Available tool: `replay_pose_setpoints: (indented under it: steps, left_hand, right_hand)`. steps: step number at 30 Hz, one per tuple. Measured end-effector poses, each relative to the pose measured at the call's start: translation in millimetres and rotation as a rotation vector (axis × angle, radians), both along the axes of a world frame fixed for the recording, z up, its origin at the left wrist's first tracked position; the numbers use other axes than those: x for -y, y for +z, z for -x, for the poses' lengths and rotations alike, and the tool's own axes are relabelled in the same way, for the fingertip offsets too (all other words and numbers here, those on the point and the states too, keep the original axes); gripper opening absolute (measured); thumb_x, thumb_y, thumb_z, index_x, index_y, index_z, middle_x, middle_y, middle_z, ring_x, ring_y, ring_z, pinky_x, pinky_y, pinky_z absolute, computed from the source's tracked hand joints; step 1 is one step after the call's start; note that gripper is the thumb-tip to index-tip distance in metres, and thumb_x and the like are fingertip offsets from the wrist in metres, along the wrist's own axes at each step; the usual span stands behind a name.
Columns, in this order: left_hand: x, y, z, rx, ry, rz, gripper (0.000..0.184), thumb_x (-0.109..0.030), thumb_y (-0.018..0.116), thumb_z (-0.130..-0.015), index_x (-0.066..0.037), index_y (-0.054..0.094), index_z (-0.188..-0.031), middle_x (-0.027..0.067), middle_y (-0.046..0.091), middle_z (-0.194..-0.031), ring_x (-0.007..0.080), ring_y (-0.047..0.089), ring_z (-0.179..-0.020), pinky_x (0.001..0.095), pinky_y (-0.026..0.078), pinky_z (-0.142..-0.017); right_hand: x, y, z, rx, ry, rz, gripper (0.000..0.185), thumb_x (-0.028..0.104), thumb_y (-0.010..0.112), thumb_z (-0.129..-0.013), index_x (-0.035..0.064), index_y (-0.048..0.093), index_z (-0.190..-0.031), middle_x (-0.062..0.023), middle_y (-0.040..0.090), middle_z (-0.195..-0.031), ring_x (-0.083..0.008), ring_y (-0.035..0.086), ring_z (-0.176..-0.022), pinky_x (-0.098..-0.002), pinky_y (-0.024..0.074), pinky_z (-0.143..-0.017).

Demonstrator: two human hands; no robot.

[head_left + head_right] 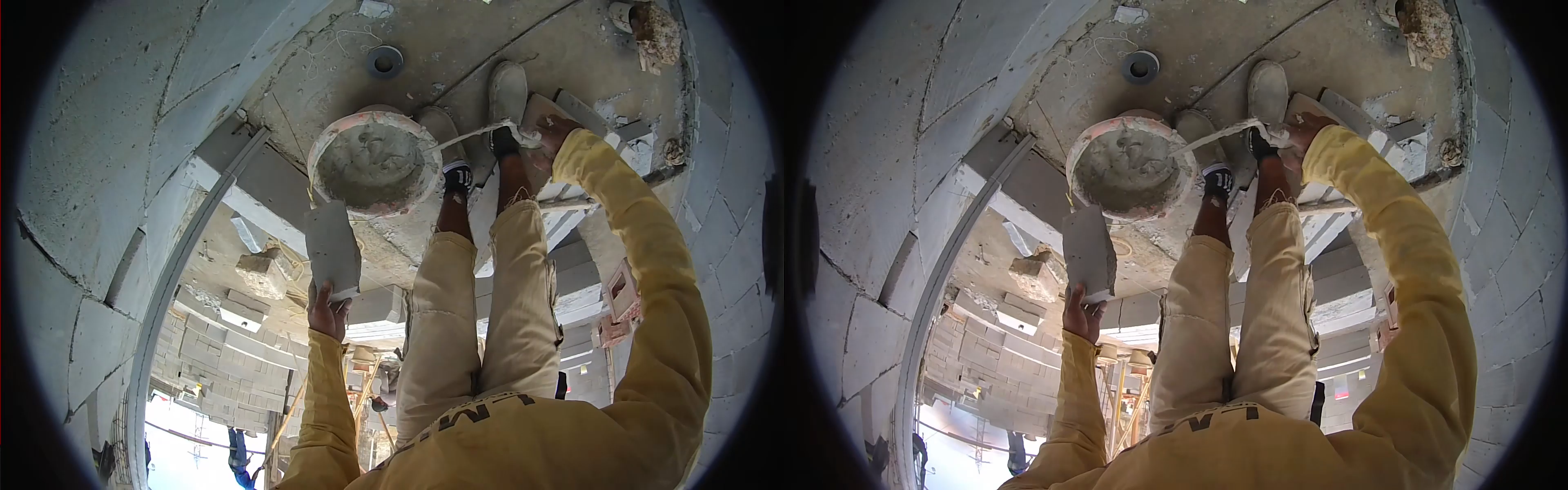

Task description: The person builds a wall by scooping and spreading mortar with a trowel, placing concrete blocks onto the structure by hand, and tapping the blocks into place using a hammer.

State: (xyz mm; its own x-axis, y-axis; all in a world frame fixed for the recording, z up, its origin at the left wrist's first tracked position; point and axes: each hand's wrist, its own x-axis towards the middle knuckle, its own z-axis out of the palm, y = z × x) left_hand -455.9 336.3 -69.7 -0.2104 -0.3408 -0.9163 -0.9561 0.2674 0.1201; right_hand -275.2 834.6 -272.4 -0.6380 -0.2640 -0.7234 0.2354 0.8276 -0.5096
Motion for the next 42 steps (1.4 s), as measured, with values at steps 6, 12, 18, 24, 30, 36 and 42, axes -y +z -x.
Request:
replay_pose_setpoints:
  steps: [6,12,18,24,30,36,42]
  left_hand:
    - [-18,8,-31,0.082,0.24,-0.119,0.05,-0.041,0.06,-0.087,-0.014,0.046,-0.127,0.008,0.053,-0.111,0.0247,0.053,-0.095,0.0373,0.048,-0.072]
    - [-85,27,-34,0.102,0.379,-0.246,0.05,-0.037,0.056,-0.09,-0.007,0.044,-0.129,0.0122,0.054,-0.116,0.026,0.057,-0.099,0.0375,0.052,-0.072]
    - [-137,28,-20,0.174,0.405,-0.443,0.05,-0.039,0.052,-0.093,-0.011,0.042,-0.133,0.0125,0.055,-0.122,0.0282,0.058,-0.106,0.0412,0.056,-0.074]
    - [-249,-33,10,0.18,0.206,-0.544,0.048,-0.043,0.053,-0.092,-0.01,0.045,-0.127,0.0095,0.058,-0.115,0.0236,0.06,-0.097,0.0332,0.055,-0.066]
    - [-390,-160,38,0.197,0.104,-0.545,0.048,-0.046,0.062,-0.085,-0.019,0.049,-0.122,0.0031,0.055,-0.113,0.0215,0.054,-0.101,0.0372,0.048,-0.079]
    - [-479,-231,57,0.227,0.043,-0.501,0.048,-0.048,0.056,-0.087,-0.018,0.049,-0.123,0.005,0.052,-0.116,0.0244,0.048,-0.108,0.0416,0.044,-0.087]
    - [-500,-244,67,0.23,0.021,-0.425,0.046,-0.047,0.046,-0.091,-0.015,0.048,-0.123,0.0083,0.051,-0.116,0.0255,0.048,-0.108,0.0426,0.045,-0.087]
  right_hand:
    - [118,-111,59,0.013,-0.289,-0.082,0.046,0.043,0.056,-0.084,0.0195,0.056,-0.123,-0.0134,0.054,-0.126,-0.0322,0.049,-0.121,-0.0446,0.0387,-0.1]
    - [96,-151,98,0.363,-0.418,-0.094,0.06,0.055,0.049,-0.086,0.0137,0.053,-0.129,-0.0134,0.053,-0.131,-0.0294,0.048,-0.123,-0.0429,0.0368,-0.104]
    - [-57,-130,61,0.089,-0.193,-0.595,0.044,0.031,0.056,-0.087,0.0148,0.05,-0.127,-0.0161,0.06,-0.115,-0.0322,0.057,-0.109,-0.042,0.0438,-0.094]
    - [-136,-48,21,0.099,-0.983,-0.435,0.069,0.036,0.061,-0.078,0.0105,0.035,-0.137,-0.0258,0.059,-0.113,-0.0459,0.058,-0.101,-0.0483,0.0456,-0.092]
    - [-49,3,-32,-0.315,-1.779,-0.008,0.044,0.021,0.068,-0.083,-0.0028,0.049,-0.115,-0.0138,0.063,-0.087,-0.0278,0.061,-0.072,-0.038,0.0511,-0.069]
    - [13,17,5,-0.096,-1.654,-0.243,0.052,0.031,0.068,-0.075,0.0002,0.053,-0.115,-0.0236,0.065,-0.092,-0.0427,0.064,-0.083,-0.0474,0.0509,-0.075]
    - [-22,9,52,-0.805,-0.984,-0.552,0.053,0.026,0.071,-0.074,0.0044,0.051,-0.117,-0.0245,0.063,-0.093,-0.0408,0.062,-0.084,-0.0456,0.0517,-0.074]
